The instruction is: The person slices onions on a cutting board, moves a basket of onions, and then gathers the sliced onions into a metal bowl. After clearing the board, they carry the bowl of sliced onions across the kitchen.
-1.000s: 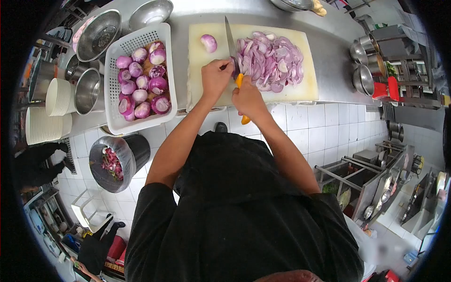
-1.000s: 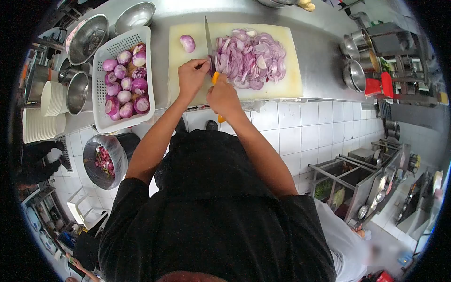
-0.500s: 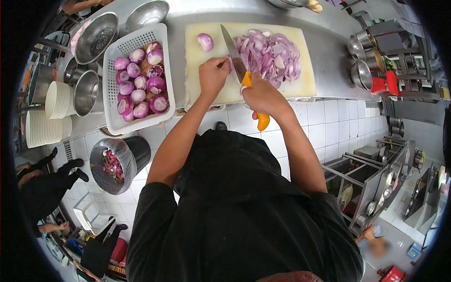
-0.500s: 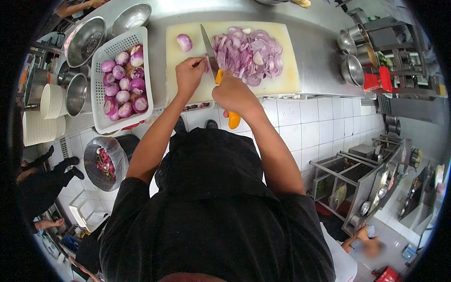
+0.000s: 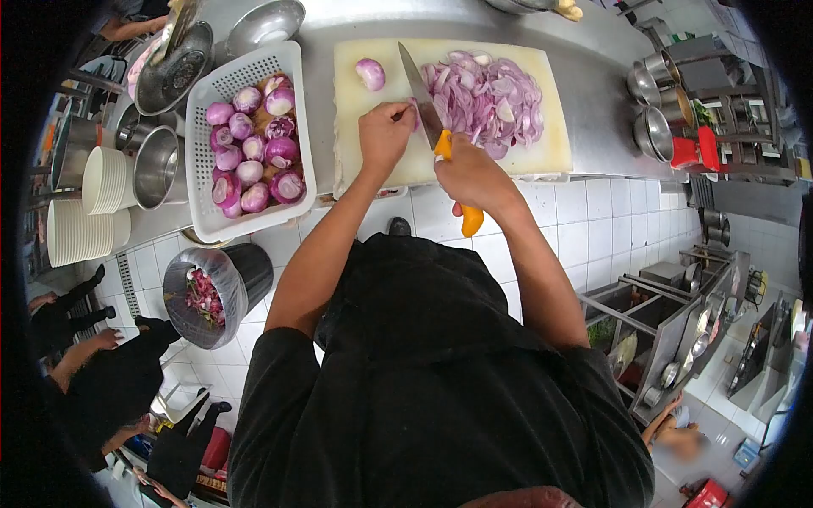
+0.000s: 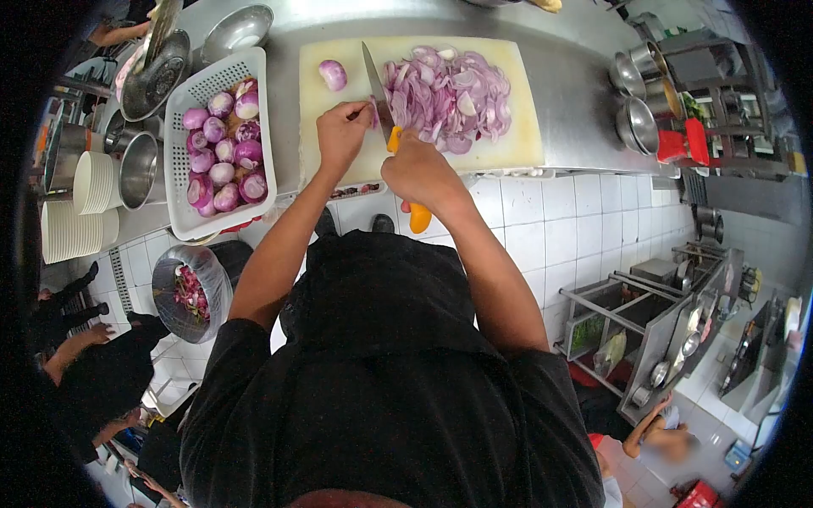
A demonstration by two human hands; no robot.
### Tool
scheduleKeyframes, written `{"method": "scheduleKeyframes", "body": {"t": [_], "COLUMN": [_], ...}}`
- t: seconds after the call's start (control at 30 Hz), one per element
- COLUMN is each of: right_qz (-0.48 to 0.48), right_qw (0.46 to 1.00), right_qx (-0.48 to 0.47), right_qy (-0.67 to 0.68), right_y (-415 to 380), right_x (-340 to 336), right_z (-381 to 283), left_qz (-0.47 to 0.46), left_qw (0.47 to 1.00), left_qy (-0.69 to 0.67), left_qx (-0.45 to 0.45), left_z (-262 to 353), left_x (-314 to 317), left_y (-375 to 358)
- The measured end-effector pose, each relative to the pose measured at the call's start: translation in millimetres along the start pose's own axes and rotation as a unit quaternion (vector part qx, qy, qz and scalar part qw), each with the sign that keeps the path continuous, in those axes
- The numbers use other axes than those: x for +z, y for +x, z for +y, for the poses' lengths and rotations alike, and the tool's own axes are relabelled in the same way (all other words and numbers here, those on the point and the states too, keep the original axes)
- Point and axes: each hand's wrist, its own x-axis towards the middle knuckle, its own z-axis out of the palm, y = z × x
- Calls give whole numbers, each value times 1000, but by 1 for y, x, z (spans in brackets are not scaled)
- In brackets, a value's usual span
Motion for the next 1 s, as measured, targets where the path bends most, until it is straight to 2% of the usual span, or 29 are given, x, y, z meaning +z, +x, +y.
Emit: {"method": "scheduleKeyframes", "body": {"t": [0.13,0.63,1.0], "right_qz": [-13,-6,31], "right_qw": [1000,1000,998], "right_qx": [-5,2,-47], "right_qy": [6,7,33], "right_y": [-2,0,18], "right_x": [-11,0,26], "right_z": [-2,2,24], "left_qz": [-4,9,5], "left_qw": [999,1000,1000], "left_qy": [29,5,16], "left_qx": [26,17,15], "left_z": [-2,-2,-1], "left_x": [-1,0,-2], "left_y": [3,2,-1]}}
